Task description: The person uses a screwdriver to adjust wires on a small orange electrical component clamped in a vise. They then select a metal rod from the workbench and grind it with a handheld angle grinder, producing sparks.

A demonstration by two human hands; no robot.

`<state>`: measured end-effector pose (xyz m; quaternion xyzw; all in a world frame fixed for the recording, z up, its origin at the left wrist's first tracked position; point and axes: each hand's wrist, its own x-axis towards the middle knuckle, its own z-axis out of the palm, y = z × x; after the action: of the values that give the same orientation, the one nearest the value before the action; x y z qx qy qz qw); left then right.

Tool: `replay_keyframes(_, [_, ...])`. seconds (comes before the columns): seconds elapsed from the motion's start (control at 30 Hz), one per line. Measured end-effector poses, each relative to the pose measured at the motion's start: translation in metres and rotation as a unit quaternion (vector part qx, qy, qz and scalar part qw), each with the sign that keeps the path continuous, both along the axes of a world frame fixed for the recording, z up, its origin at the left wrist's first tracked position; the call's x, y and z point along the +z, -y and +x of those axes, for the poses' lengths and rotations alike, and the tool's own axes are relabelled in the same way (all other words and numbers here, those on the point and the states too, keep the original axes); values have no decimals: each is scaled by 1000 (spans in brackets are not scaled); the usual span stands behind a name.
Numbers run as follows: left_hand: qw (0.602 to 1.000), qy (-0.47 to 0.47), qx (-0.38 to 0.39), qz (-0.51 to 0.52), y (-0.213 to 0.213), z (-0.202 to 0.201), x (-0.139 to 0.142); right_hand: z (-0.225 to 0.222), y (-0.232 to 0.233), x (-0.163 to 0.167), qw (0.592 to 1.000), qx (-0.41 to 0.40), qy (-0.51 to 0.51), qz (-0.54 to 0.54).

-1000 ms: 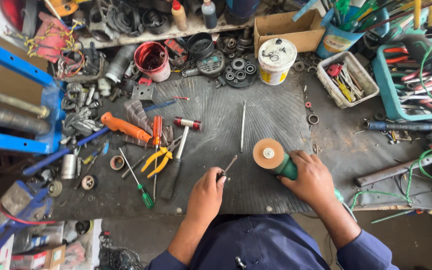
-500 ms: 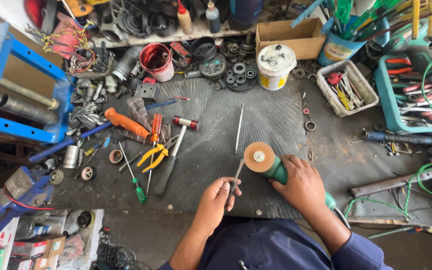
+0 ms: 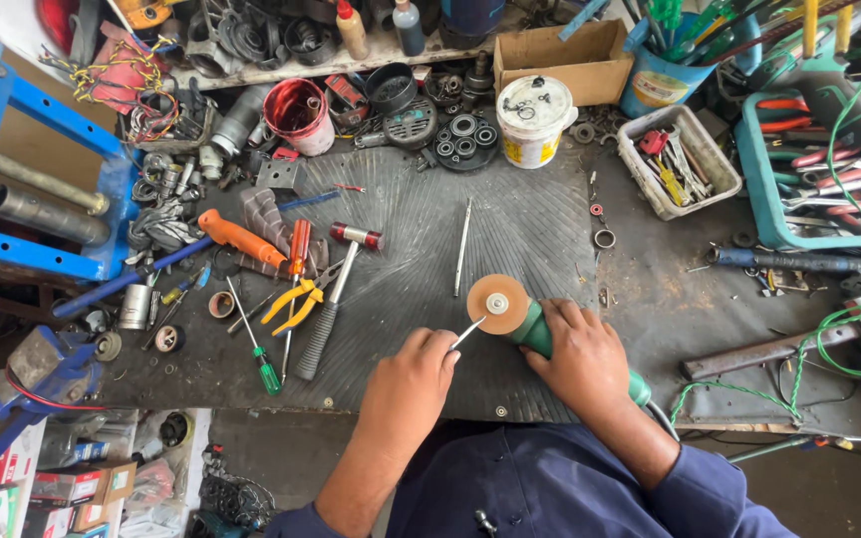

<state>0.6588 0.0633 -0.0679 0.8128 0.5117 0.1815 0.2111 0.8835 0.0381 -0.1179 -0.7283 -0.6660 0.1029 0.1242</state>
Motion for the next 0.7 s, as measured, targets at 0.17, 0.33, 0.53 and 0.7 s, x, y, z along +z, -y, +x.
replay_keyframes(0.17, [980, -181, -81, 30, -17, 6, 27, 2, 1, -1, 1000, 10, 11, -1])
replay_keyframes(0.33, [946, -261, -164, 101, -41, 20, 43, 2, 2, -1, 1000, 10, 12, -8])
replay_keyframes(0.53, [938, -268, -200, 90, -48, 42, 47, 2, 4, -1, 1000, 10, 11, 8])
replay_keyframes(0.7, [932, -255, -233, 111, -49, 56, 38, 1, 5, -2, 1000, 5, 3, 14])
